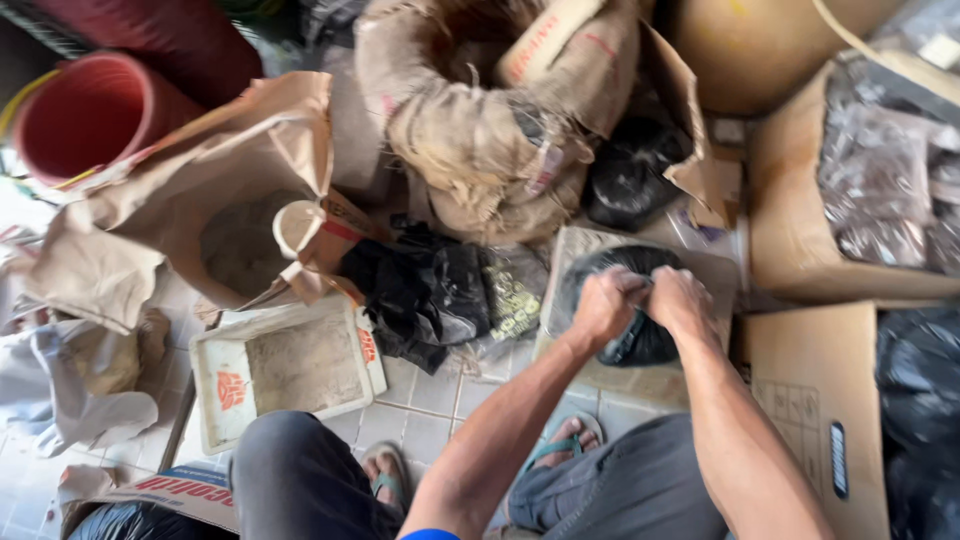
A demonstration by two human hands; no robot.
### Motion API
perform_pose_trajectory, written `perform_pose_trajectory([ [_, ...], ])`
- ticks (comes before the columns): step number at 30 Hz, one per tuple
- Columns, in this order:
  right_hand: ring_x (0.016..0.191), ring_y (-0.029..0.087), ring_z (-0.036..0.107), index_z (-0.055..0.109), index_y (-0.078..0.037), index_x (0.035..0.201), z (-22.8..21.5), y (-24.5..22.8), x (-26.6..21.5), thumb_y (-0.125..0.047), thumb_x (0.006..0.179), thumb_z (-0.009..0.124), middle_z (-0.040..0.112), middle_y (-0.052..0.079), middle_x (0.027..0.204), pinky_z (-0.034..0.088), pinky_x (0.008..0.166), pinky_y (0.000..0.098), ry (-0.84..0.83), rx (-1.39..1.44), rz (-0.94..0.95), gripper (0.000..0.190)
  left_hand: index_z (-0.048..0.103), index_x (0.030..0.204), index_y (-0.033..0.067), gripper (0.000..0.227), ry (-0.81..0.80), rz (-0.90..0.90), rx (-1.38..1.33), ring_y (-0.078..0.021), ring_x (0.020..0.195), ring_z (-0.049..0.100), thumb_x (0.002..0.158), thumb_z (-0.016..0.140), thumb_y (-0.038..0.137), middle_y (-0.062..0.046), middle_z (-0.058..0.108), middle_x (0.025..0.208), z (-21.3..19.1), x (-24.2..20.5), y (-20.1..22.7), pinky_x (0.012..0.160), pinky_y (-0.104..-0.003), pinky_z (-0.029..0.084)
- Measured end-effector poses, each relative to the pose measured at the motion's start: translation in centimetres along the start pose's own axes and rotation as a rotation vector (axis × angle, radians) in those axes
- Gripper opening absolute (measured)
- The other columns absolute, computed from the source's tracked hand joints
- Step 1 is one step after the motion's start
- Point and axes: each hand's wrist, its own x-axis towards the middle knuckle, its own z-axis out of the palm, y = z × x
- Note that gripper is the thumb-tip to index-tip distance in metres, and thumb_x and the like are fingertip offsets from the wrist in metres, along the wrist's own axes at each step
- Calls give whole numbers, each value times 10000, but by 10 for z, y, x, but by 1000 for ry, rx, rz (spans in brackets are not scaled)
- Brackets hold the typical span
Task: The person scoops gray powder from a large paper bag using a white plastic container and pours it into smaller black plastic bags. The person then ties the black bags shut.
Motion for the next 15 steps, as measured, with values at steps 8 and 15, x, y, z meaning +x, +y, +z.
perform_pose_trajectory([
  [8,1279,573,626,821,21,1216,10,0,-10,-169,912,609,731,384,1280,536,1028,656,-24,275,-4,417,703,942,162,202,2,-225,30,-400,1010,732,1018,653,342,-145,709,974,-14,-20,19,872,-501,610],
  [15,1013,379,735,863,43,1085,-6,-20,-24,-381,819,816,818,234,1081,523,855,448,20,330,172,502,745,1250,109,453,73,-536,140,-434,1181,674,994,590,449,-237,756,1188,-64,-72,10,1003,-516,503],
])
